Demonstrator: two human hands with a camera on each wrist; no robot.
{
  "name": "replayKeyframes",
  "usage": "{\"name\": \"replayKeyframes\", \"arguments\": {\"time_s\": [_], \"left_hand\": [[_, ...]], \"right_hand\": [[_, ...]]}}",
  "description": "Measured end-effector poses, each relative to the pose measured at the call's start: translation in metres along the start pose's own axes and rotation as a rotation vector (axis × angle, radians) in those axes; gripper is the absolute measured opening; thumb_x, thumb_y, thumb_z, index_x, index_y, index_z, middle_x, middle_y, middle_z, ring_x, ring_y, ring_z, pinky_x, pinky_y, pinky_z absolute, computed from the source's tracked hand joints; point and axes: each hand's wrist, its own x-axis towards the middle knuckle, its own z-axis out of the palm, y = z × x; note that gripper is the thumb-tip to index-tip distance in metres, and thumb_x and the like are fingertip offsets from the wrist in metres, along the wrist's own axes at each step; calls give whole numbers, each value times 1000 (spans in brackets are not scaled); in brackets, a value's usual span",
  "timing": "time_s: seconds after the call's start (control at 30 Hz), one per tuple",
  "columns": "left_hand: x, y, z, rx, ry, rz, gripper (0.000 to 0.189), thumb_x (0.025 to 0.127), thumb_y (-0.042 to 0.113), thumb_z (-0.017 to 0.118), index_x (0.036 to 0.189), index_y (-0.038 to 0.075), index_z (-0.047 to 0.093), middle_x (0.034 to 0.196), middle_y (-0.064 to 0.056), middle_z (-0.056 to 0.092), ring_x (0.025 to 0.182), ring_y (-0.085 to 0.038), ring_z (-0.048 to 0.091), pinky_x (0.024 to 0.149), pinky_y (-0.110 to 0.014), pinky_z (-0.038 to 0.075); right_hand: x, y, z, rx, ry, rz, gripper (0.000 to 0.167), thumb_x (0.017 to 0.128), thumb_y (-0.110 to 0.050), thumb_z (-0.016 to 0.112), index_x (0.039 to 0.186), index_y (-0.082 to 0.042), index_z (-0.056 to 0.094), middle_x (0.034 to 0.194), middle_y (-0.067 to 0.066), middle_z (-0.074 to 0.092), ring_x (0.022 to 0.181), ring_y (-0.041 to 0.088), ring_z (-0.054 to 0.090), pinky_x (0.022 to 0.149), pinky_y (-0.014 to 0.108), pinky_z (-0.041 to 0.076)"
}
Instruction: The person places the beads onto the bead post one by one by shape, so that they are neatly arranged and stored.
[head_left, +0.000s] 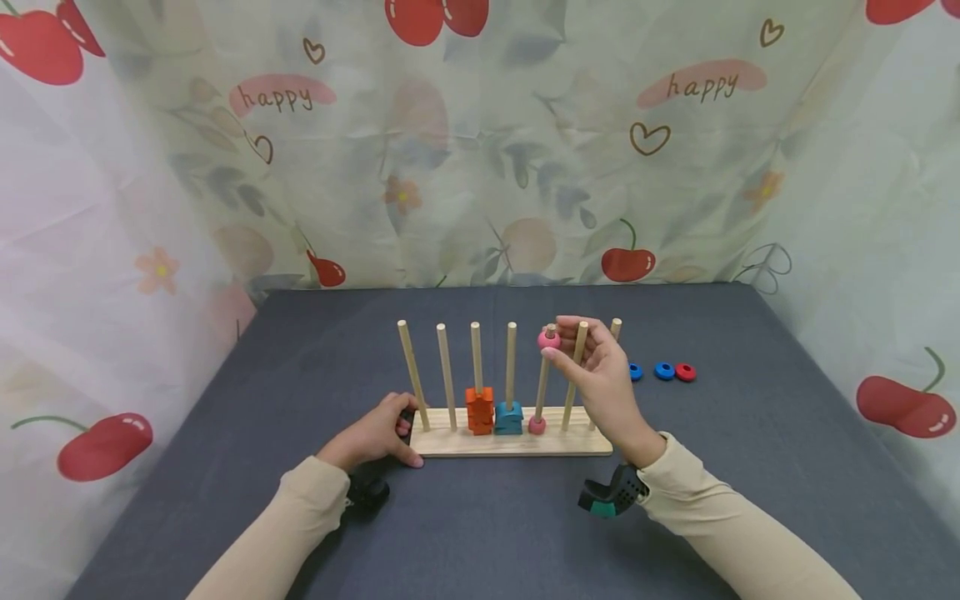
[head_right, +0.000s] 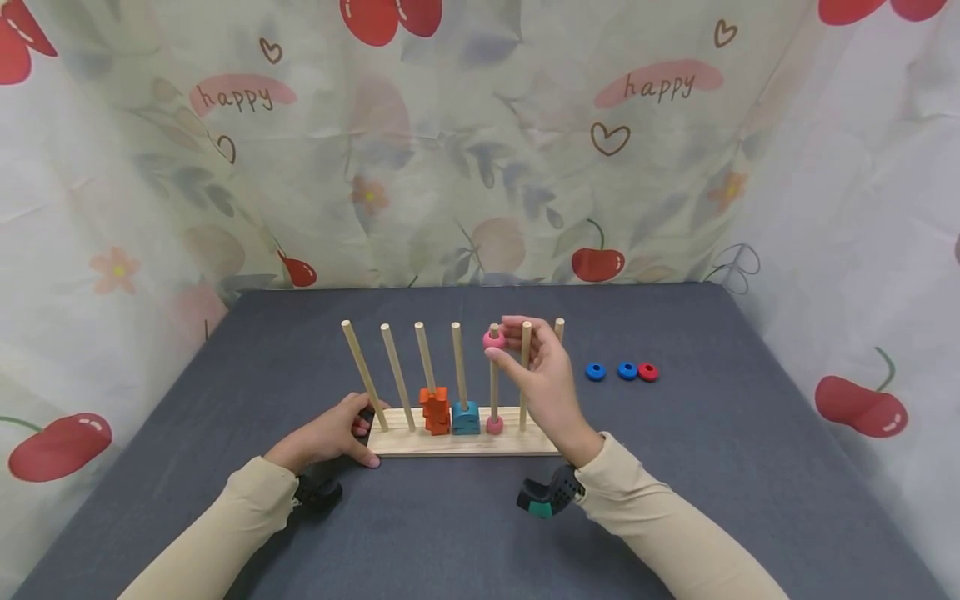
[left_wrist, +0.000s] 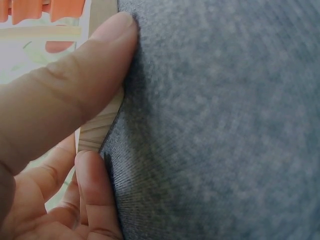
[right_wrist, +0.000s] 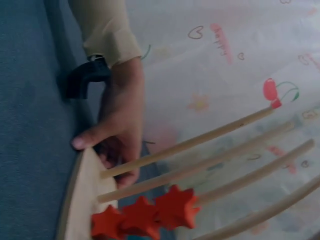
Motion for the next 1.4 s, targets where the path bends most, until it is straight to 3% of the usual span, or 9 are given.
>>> {"name": "replayKeyframes", "arguments": {"time_s": [0.17,0.43,0.73,0.93,1.4], "left_hand": [[0,-1,0,5,4,-9,72,58,4,92,119,4,53,113,-11,43,94,-21,46,80,-30,42],[1,-2,1,-1,9,-9,73,57,3,92,119,4,54,113,-10,43,94,-21,46,81,-30,41],[1,-2,1,-2,7,4,73,58,2,92,119,3,53,113,-12,43,94,-22,46,80,-31,41],[1,-3,1,-2,5,14,73,58,2,92,119,2,52,113,-13,42,93,-21,46,80,-31,42],[0,-2,0,10,-6,29,73,59,4,92,120,1,50,116,-14,42,95,-22,48,81,-31,43]], "right_hand": [[-9,19,1,-4,-21,40,33,91,-10,67,119,2,54,107,-6,65,97,8,64,85,20,51],[-28,52,0,-72,-67,109,31,90,-11,68,116,1,56,113,15,65,97,6,63,86,18,50],[-41,79,0,-130,-103,261,30,89,-12,70,114,-2,57,116,17,65,105,19,60,87,19,47],[-44,86,1,-136,-134,333,31,87,-6,70,114,2,55,118,20,64,103,20,62,83,18,49],[-45,83,4,-188,-109,353,34,84,-6,73,113,2,56,113,19,64,103,27,62,80,19,48]]}}
